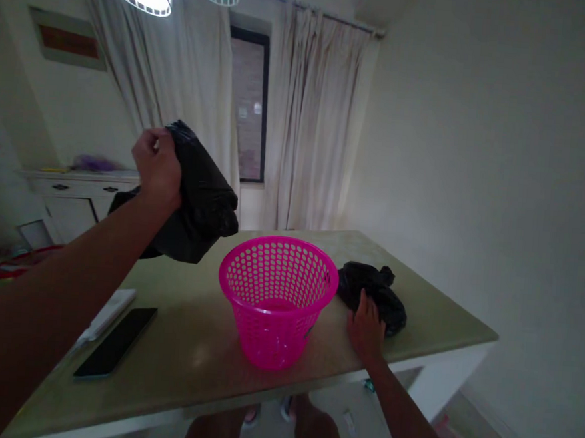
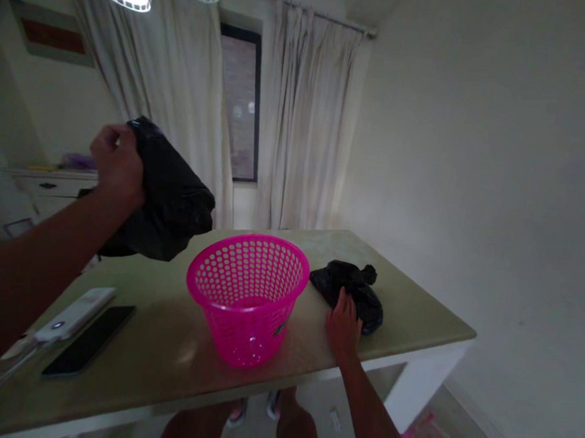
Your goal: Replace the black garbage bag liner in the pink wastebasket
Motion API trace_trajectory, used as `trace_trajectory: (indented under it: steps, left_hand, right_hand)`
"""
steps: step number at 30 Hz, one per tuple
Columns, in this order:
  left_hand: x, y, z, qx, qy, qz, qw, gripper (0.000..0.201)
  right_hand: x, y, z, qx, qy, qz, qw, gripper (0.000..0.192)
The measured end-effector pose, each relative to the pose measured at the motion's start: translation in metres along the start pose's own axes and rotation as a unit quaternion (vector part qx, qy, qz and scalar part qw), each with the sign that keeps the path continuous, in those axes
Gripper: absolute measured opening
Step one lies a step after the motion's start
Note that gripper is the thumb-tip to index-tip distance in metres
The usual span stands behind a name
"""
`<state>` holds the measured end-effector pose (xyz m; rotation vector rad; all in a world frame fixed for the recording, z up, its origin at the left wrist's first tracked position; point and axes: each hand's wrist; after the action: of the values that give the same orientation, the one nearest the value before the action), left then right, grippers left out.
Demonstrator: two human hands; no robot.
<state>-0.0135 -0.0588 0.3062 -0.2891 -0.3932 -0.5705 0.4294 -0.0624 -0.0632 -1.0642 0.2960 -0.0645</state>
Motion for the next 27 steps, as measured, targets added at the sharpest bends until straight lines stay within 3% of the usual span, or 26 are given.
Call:
trace_trajectory:
  steps: [4, 8, 10, 13, 16, 20, 23, 25, 27]
  left_hand:
    - [0.057, 0.013, 0.001, -0.032, 0.058, -0.112, 0.991, 0.039]
    - [0.106, 0.023, -0.007, -0.046, 0.013, -0.25, 0.967, 0.021]
    - [0.125, 0.022, -0.026, -0.077, 0.03, -0.263, 0.961, 0.016]
    - [0.146, 0.012, -0.077, -0.087, 0.153, -0.2, 0.964, 0.014]
    - [0.153, 0.004, -0.132, -0.115, 0.2, -0.154, 0.961, 0.012]
    - [0.146, 0.012, -0.172, 0.001, 0.192, -0.145, 0.971, 0.007]
    - [0.136, 0.024, -0.181, 0.064, 0.11, -0.113, 0.985, 0.007]
    - [0.131, 0.027, -0.188, 0.021, 0.075, -0.109, 0.991, 0.011]
    - [0.124, 0.025, -0.2, -0.064, 0.105, -0.128, 0.984, 0.014]
  right_hand:
    - [0.001, 0.005, 0.0, 0.003, 0.002, -0.007, 1.0, 0.067]
    - [0.001, 0.008, 0.001, 0.011, 0.004, -0.007, 1.0, 0.068]
    - [0.002, 0.009, 0.001, 0.009, 0.007, -0.006, 1.0, 0.068]
    - [0.003, 0.011, 0.002, -0.003, 0.009, 0.003, 1.0, 0.068]
    - [0.005, 0.015, 0.002, -0.007, 0.008, 0.013, 1.0, 0.069]
    - [0.005, 0.018, 0.002, 0.001, 0.005, 0.02, 1.0, 0.068]
    - [0.004, 0.014, 0.001, -0.019, 0.008, 0.019, 1.0, 0.067]
    - [0.003, 0.011, 0.001, -0.031, 0.011, 0.019, 0.999, 0.066]
    - [0.002, 0.009, 0.0, -0.037, 0.011, 0.021, 0.999, 0.066]
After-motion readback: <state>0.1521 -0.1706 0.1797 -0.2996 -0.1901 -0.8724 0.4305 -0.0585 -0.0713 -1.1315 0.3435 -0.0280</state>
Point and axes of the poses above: each hand's wrist, its own z-axis towards the middle knuckle, its own y-axis out of the palm, x = y × z, and after that the axes turned 1 degree about z, right-handed
